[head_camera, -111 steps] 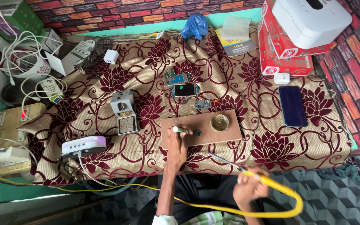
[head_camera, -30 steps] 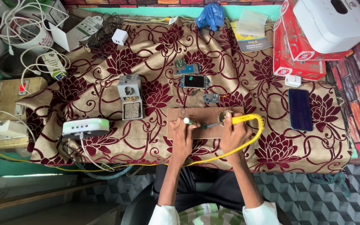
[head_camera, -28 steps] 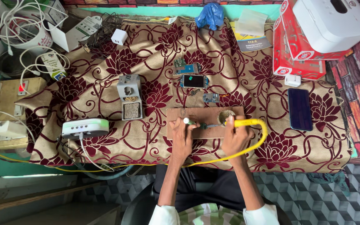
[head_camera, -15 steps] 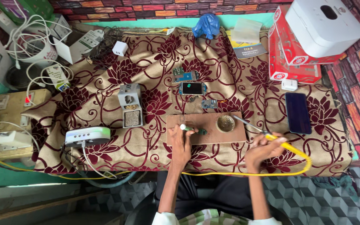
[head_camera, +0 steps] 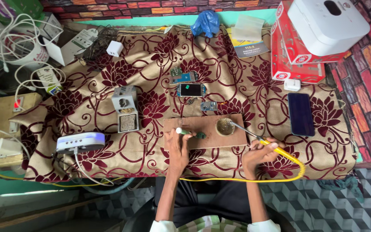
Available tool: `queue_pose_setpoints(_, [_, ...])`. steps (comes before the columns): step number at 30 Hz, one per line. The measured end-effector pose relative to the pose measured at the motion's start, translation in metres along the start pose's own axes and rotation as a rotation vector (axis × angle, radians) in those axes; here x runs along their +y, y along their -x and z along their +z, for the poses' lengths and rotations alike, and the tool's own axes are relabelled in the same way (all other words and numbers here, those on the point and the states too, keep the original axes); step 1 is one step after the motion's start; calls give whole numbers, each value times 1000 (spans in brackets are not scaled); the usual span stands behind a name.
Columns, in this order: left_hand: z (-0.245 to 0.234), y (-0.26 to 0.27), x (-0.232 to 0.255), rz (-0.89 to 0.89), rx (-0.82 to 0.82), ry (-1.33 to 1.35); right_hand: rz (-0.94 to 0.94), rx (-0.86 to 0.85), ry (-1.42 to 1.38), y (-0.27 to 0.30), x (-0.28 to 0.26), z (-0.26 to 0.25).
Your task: The person is soldering a small green circuit board. They use a soldering iron in their right hand and a solder wire in their left hand to apply solder to the board's components. The person repeatedly dips the soldering iron into a small container, likely containing flux or cleaning solution, during the process.
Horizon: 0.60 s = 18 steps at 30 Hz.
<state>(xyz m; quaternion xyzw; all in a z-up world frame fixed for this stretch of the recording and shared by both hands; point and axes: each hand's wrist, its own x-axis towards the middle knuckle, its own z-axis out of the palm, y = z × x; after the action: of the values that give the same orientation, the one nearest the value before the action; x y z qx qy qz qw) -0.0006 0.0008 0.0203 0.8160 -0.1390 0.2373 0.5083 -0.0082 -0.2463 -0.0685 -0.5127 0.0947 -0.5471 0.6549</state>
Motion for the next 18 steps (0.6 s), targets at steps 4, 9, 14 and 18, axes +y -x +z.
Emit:
queue_pose_setpoints(4, [0, 1, 1, 20, 23, 77, -70, -147, -19, 7, -5, 2])
queue_pose_setpoints(9, [2, 1, -1, 24, 45, 36, -109, -262, 106, 10, -8, 5])
queue_pose_setpoints(14, [2, 2, -3, 40, 46, 50, 18, -233, 33, 6, -14, 9])
queue_pose_setpoints(18, [-1, 1, -5, -8, 53, 9, 54, -206, 62, 4, -16, 19])
